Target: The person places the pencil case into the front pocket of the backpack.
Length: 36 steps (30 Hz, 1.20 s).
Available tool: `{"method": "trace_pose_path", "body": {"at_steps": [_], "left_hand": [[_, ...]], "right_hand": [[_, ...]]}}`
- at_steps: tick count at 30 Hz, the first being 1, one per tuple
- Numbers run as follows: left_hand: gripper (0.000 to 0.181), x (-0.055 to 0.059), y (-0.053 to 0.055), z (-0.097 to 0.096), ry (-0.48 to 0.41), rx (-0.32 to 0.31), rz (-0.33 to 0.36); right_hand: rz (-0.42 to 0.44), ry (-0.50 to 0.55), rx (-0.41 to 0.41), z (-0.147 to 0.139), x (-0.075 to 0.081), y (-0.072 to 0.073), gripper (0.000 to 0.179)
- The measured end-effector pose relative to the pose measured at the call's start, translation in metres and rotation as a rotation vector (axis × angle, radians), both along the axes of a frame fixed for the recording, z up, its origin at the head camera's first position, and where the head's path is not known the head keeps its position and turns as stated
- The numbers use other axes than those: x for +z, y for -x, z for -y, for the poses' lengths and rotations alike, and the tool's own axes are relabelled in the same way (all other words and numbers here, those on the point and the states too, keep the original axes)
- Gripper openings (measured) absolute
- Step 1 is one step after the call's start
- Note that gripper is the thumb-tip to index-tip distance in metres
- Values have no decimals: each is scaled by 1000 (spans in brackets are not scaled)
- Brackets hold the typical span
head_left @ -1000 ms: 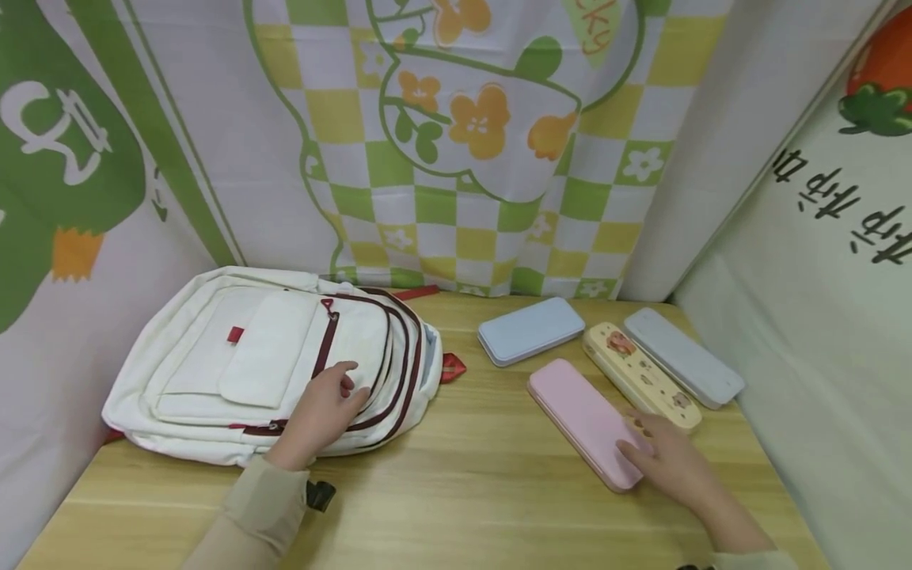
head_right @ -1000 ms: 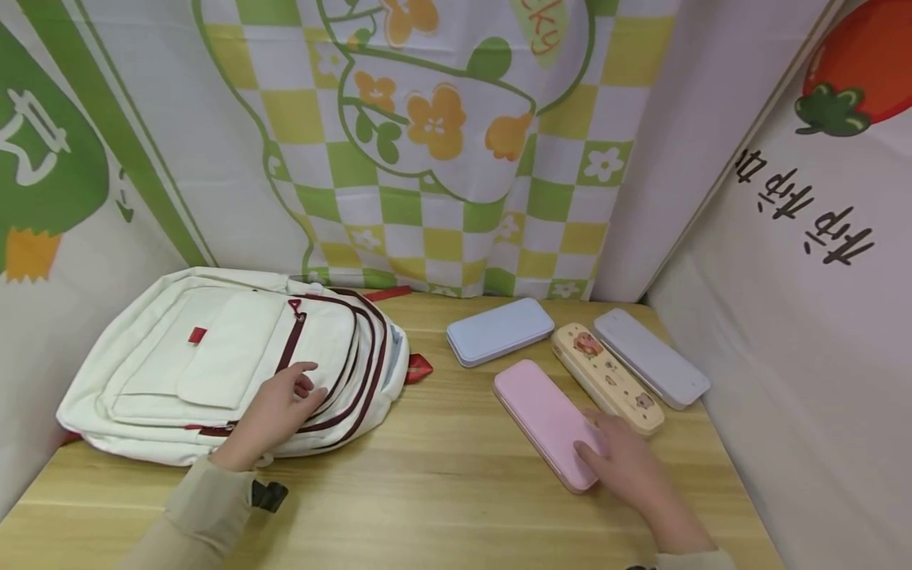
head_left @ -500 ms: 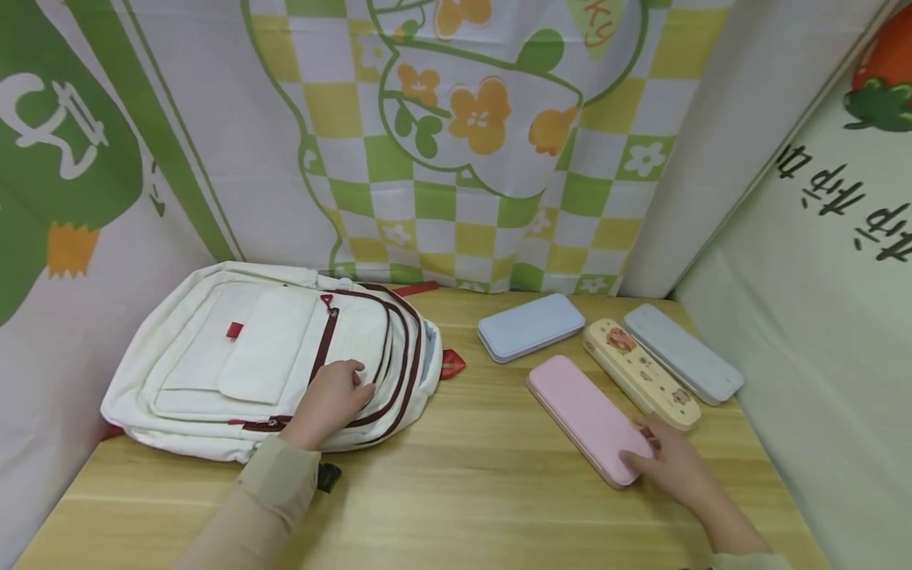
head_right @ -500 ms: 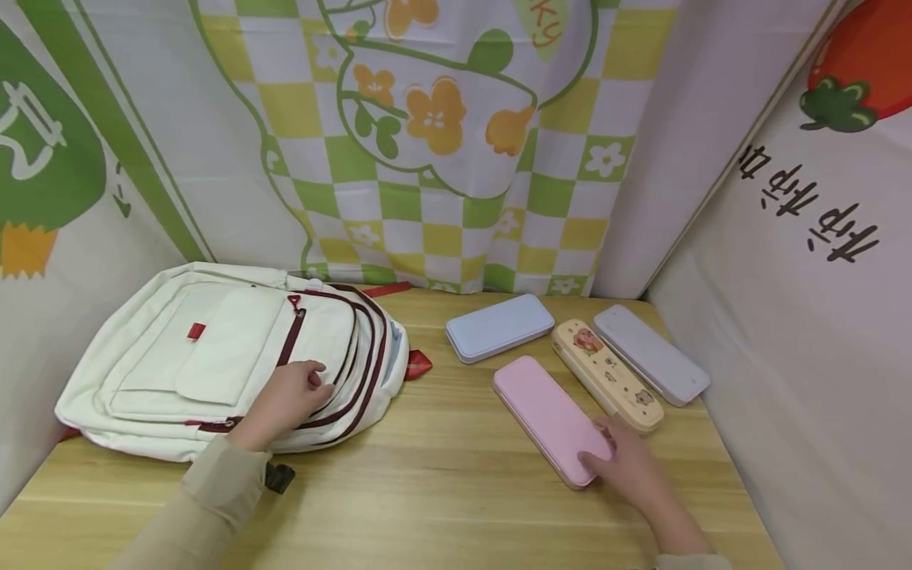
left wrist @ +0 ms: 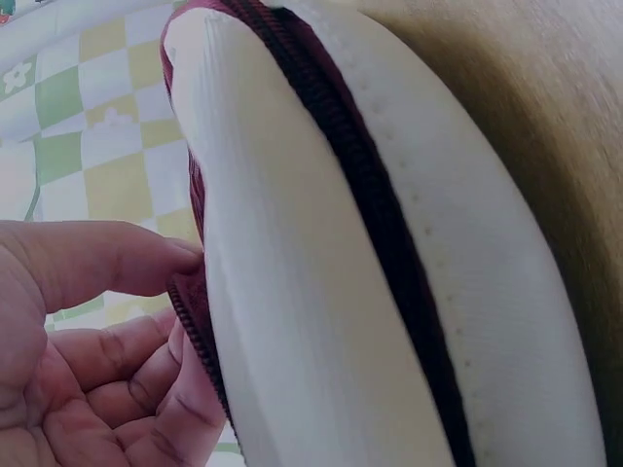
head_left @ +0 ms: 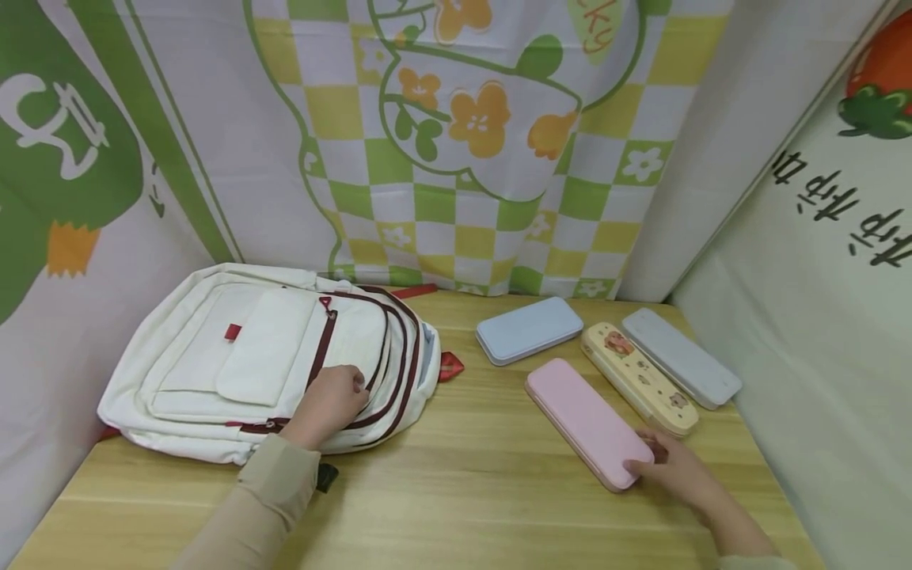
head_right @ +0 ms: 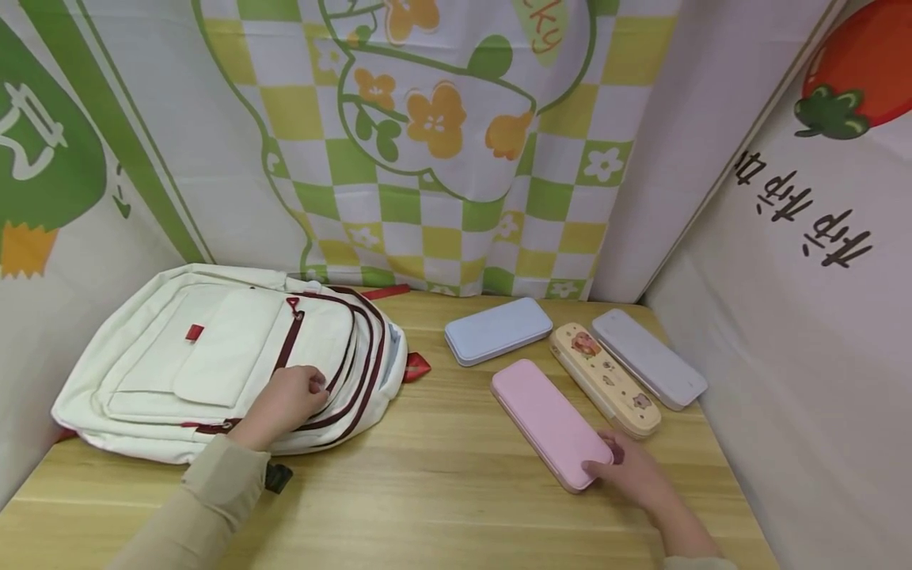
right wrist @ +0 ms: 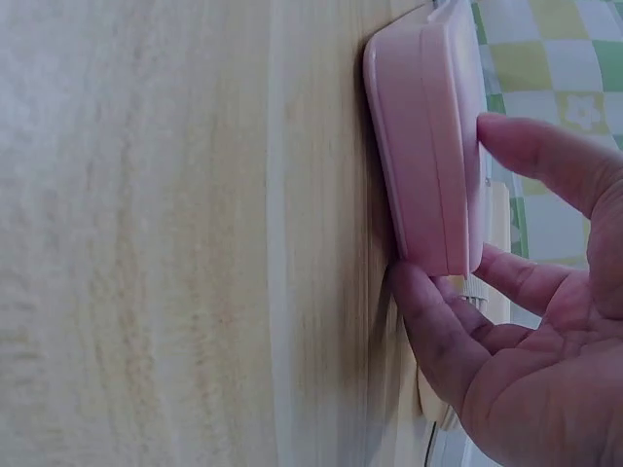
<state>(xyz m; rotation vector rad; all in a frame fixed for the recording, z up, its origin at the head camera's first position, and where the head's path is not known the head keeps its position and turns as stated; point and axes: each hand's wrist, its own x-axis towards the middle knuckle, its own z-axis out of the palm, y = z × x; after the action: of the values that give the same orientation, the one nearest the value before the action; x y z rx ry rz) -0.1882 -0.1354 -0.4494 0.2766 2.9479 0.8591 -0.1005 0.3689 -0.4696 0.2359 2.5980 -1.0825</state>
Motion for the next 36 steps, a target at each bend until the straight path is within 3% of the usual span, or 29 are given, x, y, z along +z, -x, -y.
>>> {"method": "trace_pose_path", "body": {"at_steps": [13,16,23,32,36], "left_hand": [[14,7,-4,-1,0,-6,20],[13,9,-4,-2,39,-23,5],[27,19,-9,-2,158,-76,-96],[17,28,-12,1,167,-53,-154],[13,35,-15,3,162,-31,-170]], "right_hand": [[69,41,5,-5,-1,1,83],[59,84,-8,-5,-3,-1,84],[44,261,-153,-6,-9,-5,84],[-14,658,-420,-3,-15,-12,69],[-41,727,-481,2,-17,-13,60]]}}
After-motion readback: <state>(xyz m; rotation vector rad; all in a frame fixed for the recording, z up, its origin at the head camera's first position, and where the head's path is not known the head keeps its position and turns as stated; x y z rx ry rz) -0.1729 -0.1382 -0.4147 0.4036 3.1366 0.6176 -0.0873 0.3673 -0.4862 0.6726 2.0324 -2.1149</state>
